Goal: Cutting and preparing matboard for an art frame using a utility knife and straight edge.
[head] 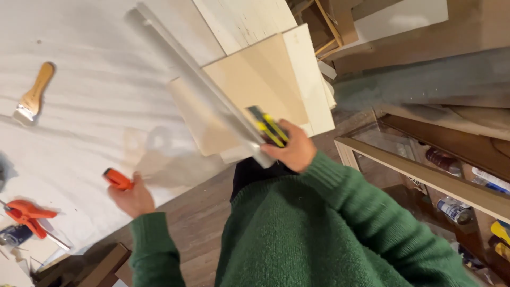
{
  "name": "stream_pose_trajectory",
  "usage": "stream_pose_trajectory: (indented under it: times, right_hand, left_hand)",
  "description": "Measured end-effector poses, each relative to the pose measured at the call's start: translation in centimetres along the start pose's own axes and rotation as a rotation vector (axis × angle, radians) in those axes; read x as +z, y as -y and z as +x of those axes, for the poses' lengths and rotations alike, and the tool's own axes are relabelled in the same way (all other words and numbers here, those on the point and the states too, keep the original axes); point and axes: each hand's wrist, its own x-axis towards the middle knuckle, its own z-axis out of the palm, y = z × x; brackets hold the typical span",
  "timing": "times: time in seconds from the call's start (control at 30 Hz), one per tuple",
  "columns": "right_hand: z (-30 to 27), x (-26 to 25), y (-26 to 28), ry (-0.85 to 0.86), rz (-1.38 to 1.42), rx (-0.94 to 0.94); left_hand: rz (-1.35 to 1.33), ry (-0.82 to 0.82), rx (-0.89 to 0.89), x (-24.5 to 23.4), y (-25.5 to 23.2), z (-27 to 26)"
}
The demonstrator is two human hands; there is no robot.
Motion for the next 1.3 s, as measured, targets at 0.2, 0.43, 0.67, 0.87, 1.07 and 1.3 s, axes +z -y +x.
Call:
stream_pose_trajectory:
  times: [0.2,0.43,0.67,0.87,1.07,1.3]
  right_hand:
    - [7.1,10.9,3.5,0.111,-0.003,-0.027]
    - [12.8,19.9,4.8,0.265,-0.160,-0.124]
    - [11.1,9.7,7.0,0.364,-0.263,-0.042]
    - [8.1,-5.8,3.1,-0.388,-0.051,-0.059]
    - [9.4,-12.4,1.4,-0.612,0.213,0.019]
    - [12.9,-12.3,-3.9,-0.530,0.505,0.027]
  left_hand:
    - [0.194,-0.123,-0.050,-2.4,4.8,6.0]
    - [0.415,-0.121,-0.108,-3.7,7.1,6.7]
    - [0.332,-0.110,0.004,-4.2,3.0,4.8]
    - [-0.070,0.523,0.048,-0.3,-8.0,-3.6]
    - [-0.388,0.956,-0.214,4.1,-11.6,-9.9]
    - [-0.893,0.708,-0.543,5.9,-11.6,-14.0]
